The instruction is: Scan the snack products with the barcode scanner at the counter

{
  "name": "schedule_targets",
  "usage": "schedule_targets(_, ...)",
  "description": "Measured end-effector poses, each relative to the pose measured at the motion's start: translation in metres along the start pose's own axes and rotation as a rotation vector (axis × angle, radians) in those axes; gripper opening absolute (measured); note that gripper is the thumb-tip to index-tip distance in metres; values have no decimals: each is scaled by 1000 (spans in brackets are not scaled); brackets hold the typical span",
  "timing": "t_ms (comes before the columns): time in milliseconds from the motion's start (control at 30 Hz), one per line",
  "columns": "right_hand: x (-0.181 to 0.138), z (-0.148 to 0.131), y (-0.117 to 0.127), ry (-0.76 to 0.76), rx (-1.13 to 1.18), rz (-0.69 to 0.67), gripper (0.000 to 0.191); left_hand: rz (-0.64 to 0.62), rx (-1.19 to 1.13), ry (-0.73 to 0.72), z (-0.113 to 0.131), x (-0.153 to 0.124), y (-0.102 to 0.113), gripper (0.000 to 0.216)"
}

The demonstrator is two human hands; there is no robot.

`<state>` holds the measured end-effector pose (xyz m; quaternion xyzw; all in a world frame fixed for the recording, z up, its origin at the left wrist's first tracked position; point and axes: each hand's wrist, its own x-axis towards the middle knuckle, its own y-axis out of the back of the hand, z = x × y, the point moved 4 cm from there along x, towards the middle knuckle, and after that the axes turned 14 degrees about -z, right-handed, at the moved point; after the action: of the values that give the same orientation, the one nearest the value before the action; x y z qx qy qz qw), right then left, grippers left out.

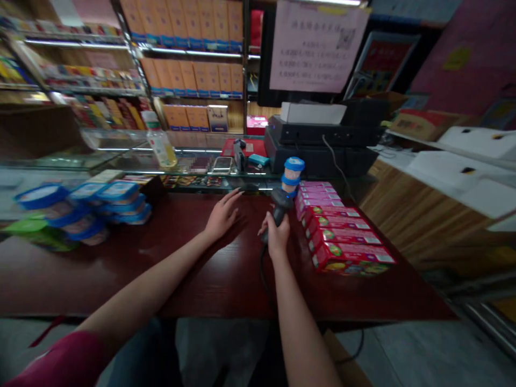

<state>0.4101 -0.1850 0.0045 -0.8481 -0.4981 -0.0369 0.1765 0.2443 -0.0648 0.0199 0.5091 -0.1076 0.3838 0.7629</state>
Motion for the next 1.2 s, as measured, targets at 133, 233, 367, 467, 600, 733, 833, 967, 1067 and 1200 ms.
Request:
schedule_targets(133,-16,2,-41,-181,91,-328,53,128,231,123,-29,-75,83,57)
schedule_targets(233,-33,3,-74,-265,121,-474,55,315,361,218,-44,-110,144,53)
schedule_targets(367,-56,9,-122,-354,144,-640,55,582,445,345,-52,-145,196,49)
schedule_targets(467,-70,15,-152,-393,154,-720,55,683,406,395,-54,-159,211,49)
schedule_targets(600,-78,20,-171,-420,137,-777,52,789,342,462,-51,-171,220,52)
schedule_targets(733,-75,24,-170,-446,132,-756,51,926,411,473,-36,-187,244,52)
schedule_targets(833,-72,25,-168,-445,141,-737,51,926,471,471,-32,-199,268,62)
schedule_targets(967,-73,24,-169,-448,125,-755,51,853,405,481,-54,-212,290,77)
schedule_targets(1067,-74,23,-170,-445,116,-769,50,785,312,492,-72,-220,295,70)
schedule_targets(1200,-73,22,-167,-438,126,-749,50,794,262,467,-65,-220,296,68)
